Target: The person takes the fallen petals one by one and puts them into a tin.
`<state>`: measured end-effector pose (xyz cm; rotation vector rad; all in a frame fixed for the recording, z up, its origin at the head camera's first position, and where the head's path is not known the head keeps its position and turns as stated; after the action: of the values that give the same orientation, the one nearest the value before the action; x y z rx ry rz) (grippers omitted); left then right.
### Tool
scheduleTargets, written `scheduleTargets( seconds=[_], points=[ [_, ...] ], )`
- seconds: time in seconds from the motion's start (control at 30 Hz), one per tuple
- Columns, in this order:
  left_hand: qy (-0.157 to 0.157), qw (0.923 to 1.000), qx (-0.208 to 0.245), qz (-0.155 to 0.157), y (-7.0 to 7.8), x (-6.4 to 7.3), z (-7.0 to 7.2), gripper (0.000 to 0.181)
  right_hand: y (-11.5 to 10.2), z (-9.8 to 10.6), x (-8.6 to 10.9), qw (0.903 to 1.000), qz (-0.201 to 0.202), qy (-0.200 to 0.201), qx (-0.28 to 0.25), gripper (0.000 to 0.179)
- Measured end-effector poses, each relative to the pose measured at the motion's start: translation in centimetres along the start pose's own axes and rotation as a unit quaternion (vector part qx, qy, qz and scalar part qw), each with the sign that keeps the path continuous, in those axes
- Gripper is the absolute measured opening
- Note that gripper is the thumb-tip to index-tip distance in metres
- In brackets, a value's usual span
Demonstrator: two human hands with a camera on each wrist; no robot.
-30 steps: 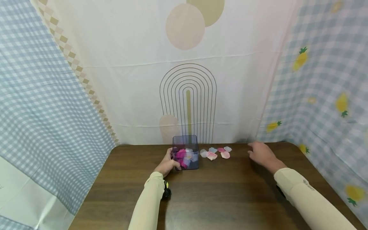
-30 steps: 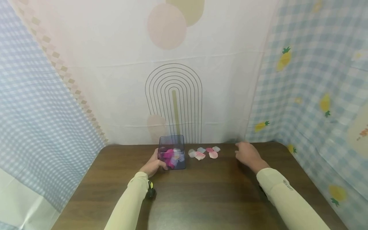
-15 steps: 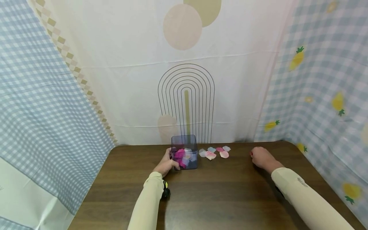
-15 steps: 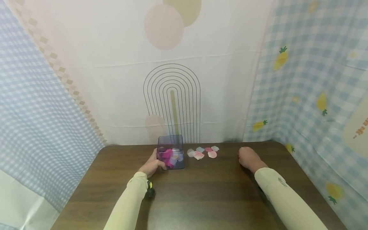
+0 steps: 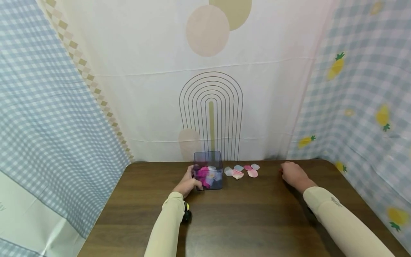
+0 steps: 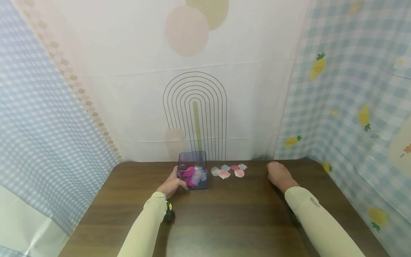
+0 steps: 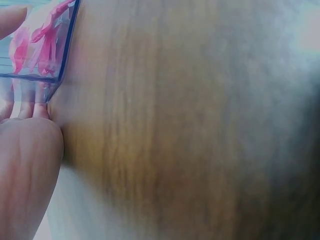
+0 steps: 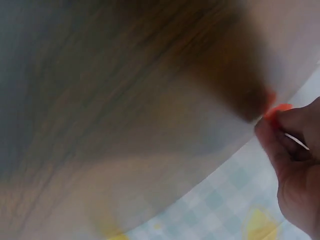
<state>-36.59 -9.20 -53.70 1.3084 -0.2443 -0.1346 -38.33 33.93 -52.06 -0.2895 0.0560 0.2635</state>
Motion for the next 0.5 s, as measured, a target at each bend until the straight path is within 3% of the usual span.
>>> scheduleTargets(
  seconds=[0.17,0.3,0.5],
  points=[
    [-0.004,1.0000,-0.004,-0.002,0.1,-0.1,-0.1,0.101,-4.0,1.8,-0.4,0.9953,0.049,0.075,-0.038,0.012],
    [-0.001,1.0000,0.000,-0.003,0.1,0.0,0.0,0.101,-9.3,3.9,-0.8,0.9817,0.114,0.144,-0.052,0.008],
    [0.005,1.0000,0.006,-0.002,0.0,0.1,0.1,0.102,-17.3,5.9,-1.7,0.9671,0.168,0.167,-0.094,0.012]
  ],
)
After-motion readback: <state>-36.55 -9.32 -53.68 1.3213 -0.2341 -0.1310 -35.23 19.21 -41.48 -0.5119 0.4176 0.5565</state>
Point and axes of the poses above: each hand's wrist, its own x-axis away from the middle knuckle, its own z-axis out of the back of the hand, y = z × x, the point moved 7 cm from there along -x, towards the middle knuckle, and after that the axes turned 7 degrees about -x, right-handed, at the moved point
